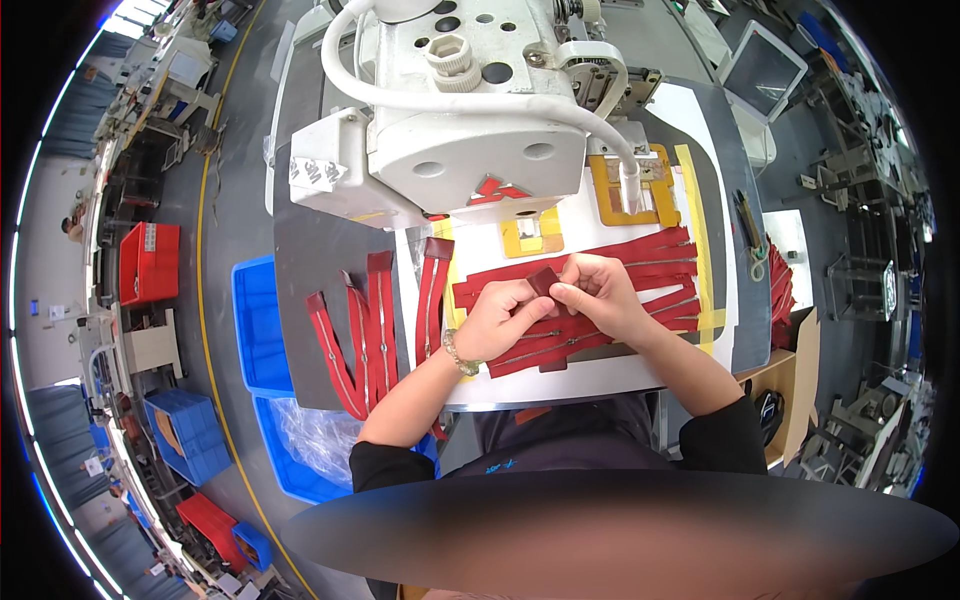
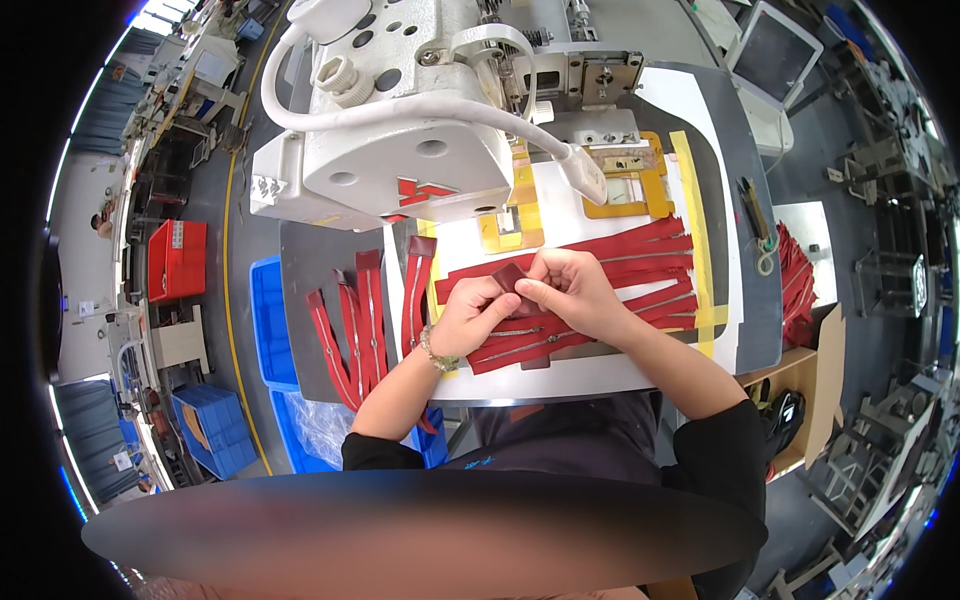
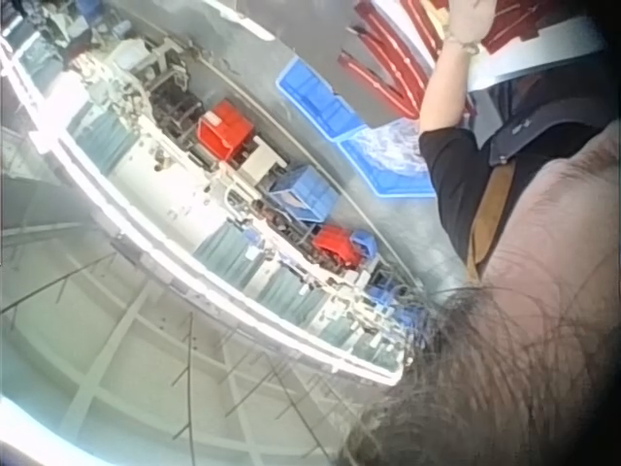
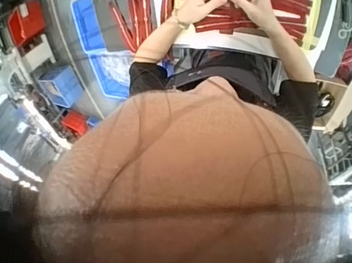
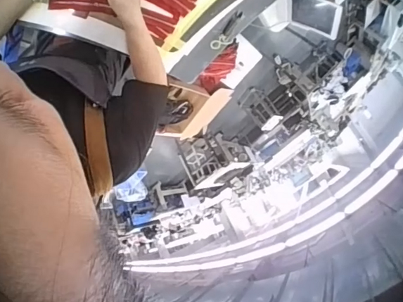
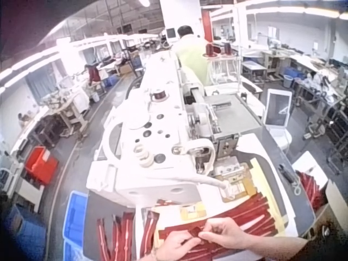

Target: Operating an industrial sewing machine to assemble red leather components for zippers.

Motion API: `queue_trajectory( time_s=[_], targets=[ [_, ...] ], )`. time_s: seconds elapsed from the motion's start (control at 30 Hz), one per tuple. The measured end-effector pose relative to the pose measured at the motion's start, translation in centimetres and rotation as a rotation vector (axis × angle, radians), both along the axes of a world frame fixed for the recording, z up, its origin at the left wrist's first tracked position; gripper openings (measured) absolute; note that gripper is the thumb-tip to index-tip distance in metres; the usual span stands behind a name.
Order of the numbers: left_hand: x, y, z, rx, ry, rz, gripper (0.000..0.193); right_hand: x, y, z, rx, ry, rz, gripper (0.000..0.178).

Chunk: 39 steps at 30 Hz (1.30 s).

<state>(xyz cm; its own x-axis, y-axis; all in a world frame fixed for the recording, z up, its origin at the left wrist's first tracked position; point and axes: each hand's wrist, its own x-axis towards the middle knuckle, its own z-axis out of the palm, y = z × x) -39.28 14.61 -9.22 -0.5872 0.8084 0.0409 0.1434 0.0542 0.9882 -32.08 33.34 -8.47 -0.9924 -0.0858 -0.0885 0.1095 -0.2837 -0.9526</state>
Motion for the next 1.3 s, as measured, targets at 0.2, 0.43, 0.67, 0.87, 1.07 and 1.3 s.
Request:
queue_trajectory(
  time_s=[0.2,0.43,0.67,0.87,1.07,1.3],
  targets=[
    [0.1,0.1,-0.4,0.043,-0.105,0.05,0.021,-0.1,-0.3,0.8,-0.037,-0.01,0.004,0.013],
    [0.5,-0.3,-0.4,0.026,0.2,0.063,0.02,0.3,-0.5,0.6,-0.022,-0.018,0.025,0.013],
    [-0.5,-0.3,1.3,-0.008,0.145,0.025,0.015,0.4,-0.1,1.8,0.222,0.035,0.027,0.019],
    [-0.7,-0.1,1.3,-0.009,0.133,0.016,0.018,0.2,0.1,1.9,0.279,0.04,0.039,0.02],
    [-0.7,-0.3,0.4,-0.018,0.04,-0.016,0.021,0.1,0.0,1.4,0.258,0.021,0.047,0.021],
    [-0.5,-0.1,0.5,0.022,-0.004,-0.002,0.025,0.3,0.0,0.9,0.204,-0.013,0.064,0.019]
  ],
)
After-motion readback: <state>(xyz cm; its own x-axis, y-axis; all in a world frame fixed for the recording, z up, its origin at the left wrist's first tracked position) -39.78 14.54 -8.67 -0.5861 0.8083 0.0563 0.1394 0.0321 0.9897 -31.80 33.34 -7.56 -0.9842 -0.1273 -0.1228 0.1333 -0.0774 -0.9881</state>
